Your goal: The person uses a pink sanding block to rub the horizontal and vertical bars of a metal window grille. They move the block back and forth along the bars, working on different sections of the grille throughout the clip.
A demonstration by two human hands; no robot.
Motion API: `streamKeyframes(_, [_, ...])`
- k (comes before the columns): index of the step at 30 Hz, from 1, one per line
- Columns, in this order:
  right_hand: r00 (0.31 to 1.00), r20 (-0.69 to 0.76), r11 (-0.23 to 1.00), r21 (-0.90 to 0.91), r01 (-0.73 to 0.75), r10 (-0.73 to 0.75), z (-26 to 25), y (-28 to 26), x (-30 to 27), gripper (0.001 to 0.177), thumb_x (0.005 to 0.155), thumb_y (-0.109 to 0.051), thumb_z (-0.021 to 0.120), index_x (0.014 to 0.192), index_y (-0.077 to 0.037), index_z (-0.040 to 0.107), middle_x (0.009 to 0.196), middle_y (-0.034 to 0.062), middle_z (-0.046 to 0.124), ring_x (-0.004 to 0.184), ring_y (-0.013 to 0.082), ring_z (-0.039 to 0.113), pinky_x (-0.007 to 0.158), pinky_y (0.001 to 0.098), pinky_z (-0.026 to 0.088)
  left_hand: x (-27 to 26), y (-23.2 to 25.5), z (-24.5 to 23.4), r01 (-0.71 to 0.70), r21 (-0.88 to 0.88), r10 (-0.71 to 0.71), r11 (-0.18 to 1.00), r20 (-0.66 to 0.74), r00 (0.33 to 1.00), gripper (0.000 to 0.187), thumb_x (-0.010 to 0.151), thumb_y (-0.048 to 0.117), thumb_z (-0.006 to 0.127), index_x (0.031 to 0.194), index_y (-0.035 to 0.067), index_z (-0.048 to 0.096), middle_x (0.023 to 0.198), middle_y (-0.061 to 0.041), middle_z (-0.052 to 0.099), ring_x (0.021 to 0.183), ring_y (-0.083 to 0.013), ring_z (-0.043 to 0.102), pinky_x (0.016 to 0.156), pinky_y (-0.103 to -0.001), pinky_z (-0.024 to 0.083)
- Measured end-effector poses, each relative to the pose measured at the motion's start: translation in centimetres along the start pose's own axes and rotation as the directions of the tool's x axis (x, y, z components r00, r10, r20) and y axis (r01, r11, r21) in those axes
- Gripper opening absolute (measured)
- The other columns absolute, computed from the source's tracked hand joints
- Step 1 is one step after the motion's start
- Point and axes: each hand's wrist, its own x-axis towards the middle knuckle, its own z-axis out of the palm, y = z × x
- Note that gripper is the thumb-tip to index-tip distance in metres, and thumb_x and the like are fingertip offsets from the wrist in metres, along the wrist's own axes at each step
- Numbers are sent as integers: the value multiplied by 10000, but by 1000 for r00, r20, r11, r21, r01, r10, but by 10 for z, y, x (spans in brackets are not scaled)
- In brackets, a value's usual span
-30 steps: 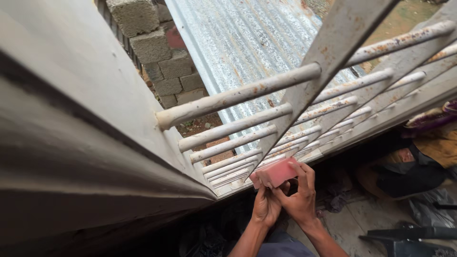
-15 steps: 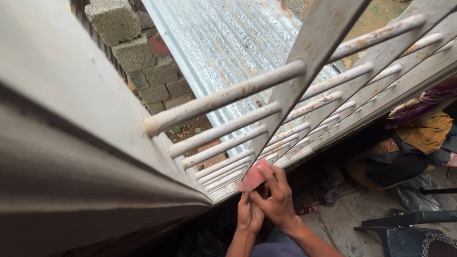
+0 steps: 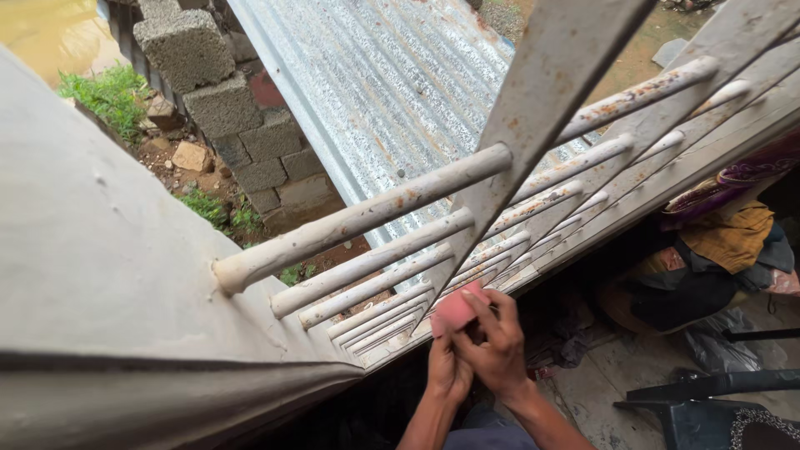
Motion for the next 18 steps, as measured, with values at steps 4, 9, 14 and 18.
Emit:
streamKeyframes(4, [983,38,983,41,177,-178,20,-15,-6,625,711,-164,865,1287,-69,640,1265,168,570,1152,340,627,930,419,559,-22,21,-15,-63,21,64,998,-61,996,467,1023,176,464,1448,-19,462,1411,-147,572,1307,-270,570,1121,-408,478])
streamKeyframes(9, [969,100,972,99,215,-225,14,-10,-2,596,729,-176,871,1274,-77,652,1247,150,586,1109,320,647,908,404,574,-30,25,-11,-68,-2,67,998,-71,995,512,1017,246,439,1464,-6,446,1461,-164,546,1360,-297,525,1135,-459,441])
streamKeyframes(14, [962,74,962,96,254,-262,2,8,11,578,712,-163,888,1236,-95,653,1191,110,594,1069,292,650,864,375,589,-7,9,18,-53,28,56,998,-97,994,515,1048,319,433,1471,26,438,1449,-153,520,1358,-302,512,1112,-470,480])
streamKeyframes(18, [990,42,991,17,132,-133,-16,27,15,605,681,-137,896,1238,-113,662,1168,122,589,995,273,658,770,354,593,6,-2,30,53,52,-47,997,-97,994,552,1018,356,410,1454,19,435,1416,-182,554,1249,-289,617,1032,-458,515])
